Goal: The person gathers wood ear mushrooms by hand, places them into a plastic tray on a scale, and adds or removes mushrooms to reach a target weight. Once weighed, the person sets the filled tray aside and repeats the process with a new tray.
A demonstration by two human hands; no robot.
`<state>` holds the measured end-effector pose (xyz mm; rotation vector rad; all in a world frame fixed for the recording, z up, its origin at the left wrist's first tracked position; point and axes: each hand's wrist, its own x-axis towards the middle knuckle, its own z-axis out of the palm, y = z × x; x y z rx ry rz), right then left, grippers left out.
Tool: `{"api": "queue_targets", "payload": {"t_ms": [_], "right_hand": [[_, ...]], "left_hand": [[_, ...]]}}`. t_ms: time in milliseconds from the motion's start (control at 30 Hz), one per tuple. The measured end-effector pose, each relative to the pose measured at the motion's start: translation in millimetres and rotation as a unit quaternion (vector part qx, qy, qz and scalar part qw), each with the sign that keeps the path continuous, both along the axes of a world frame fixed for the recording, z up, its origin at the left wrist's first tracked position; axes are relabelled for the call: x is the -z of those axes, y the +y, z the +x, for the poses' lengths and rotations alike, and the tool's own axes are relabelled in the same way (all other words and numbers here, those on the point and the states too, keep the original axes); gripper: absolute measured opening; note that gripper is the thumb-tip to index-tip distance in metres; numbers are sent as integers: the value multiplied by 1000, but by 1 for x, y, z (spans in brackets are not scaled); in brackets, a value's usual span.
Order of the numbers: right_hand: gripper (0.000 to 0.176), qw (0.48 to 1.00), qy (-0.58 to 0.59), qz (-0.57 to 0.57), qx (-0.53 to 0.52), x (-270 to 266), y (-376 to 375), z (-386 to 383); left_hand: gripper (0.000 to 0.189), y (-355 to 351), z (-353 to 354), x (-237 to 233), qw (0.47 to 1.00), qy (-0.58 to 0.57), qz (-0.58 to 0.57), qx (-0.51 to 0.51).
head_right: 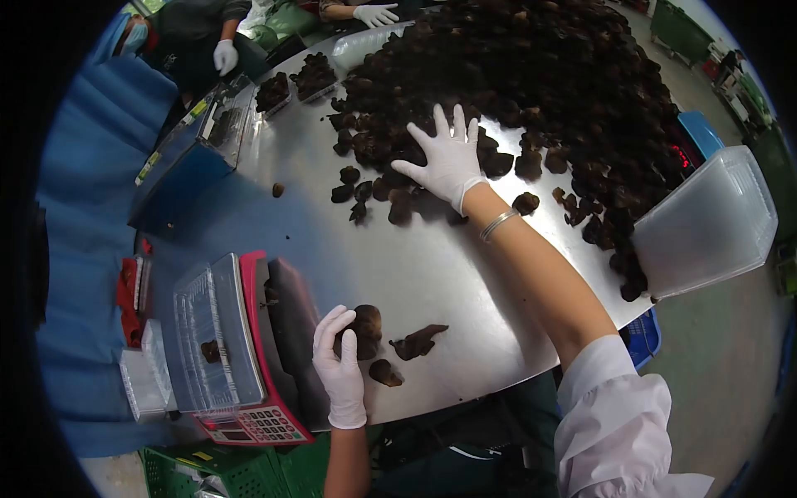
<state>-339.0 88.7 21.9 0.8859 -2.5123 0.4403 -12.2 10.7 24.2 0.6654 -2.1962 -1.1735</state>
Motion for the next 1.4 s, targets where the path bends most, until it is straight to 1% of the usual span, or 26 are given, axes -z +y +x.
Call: {"api": "queue_targets", "payload": {"t_ms": [33,100,133,167,200,233,267,300,367,433,467,500,567,633,767,800,833,900,967,1033,1100,1200,1267,1300,1367,1400], "right_hand": [[68,1000,1,-3,-1,-1,0,1],[64,979,-135,-9,-151,1,6,16],[52,972,-102,-50,-205,3,14,30],[45,950,-178,-54,-249,-20,29,54],[43,951,-150,-68,-263,-22,42,76],[43,950,-155,-47,-267,-31,56,96],[45,954,-113,-21,-277,-27,71,108],[44,951,-139,-9,-276,-30,86,119],[44,954,-170,-32,-246,-28,112,126],[43,967,-158,-113,-163,-16,127,121],[44,976,-115,-138,-125,-11,127,113],[49,974,-133,-154,-100,-13,126,108],[58,990,-88,-82,-70,-15,113,102],[67,989,-124,-5,-85,-10,101,110],[55,950,-197,11,-240,-19,87,169],[46,949,-172,-2,-265,-20,86,182],[46,948,-174,-2,-268,-23,87,186],[35,914,-251,15,-318,-25,89,194],[17,926,-232,-77,-287,-19,91,181],[15,925,-252,-139,-249,-22,89,161],[15,928,-192,-184,-260,-33,75,147],[16,938,-171,-131,-273,-33,45,133],[19,968,-99,-47,-227,-22,26,128],[19,967,-97,-48,-229,-21,22,124],[16,946,-204,8,-253,-17,12,118],[12,929,-222,-17,-297,-15,10,114]], "left_hand": [[20,-1,-1,-2,1000,-2,3,-2],[20,-6,-1,3,1000,4,-14,5],[20,-6,0,3,1000,2,-12,8],[21,-6,0,4,1000,1,-7,10],[21,-3,-1,1,1000,-4,-1,4],[21,-2,-1,1,1000,-4,5,1],[21,-3,0,1,1000,-8,-2,8],[21,-4,-1,1,1000,-11,-9,16],[21,-4,-3,-1,1000,-8,-7,16],[21,-2,-2,-1,1000,-11,-5,17],[21,-2,-2,0,1000,-14,-9,15],[21,-2,-3,0,1000,-15,-15,13],[21,-2,-3,1,999,-15,-23,19],[21,-1,-3,1,1000,-19,-23,10],[21,-1,-2,-1,1000,-19,-15,1],[21,-1,-2,1,1000,-18,-13,-1],[21,-2,-3,1,1000,-18,-11,-2],[21,-1,-4,-3,1000,-24,-13,-1],[22,-1,-4,-4,999,-31,-14,-2],[22,-3,-3,-2,999,-33,-27,9],[22,-3,-3,0,999,-34,-24,4],[21,-4,-3,3,999,-29,-20,2],[21,-4,-2,3,1000,-23,-20,1],[22,-4,-2,3,999,-22,-23,5],[22,-4,-2,2,999,-22,-23,4],[22,-3,-2,1,1000,-16,-14,6]]}}
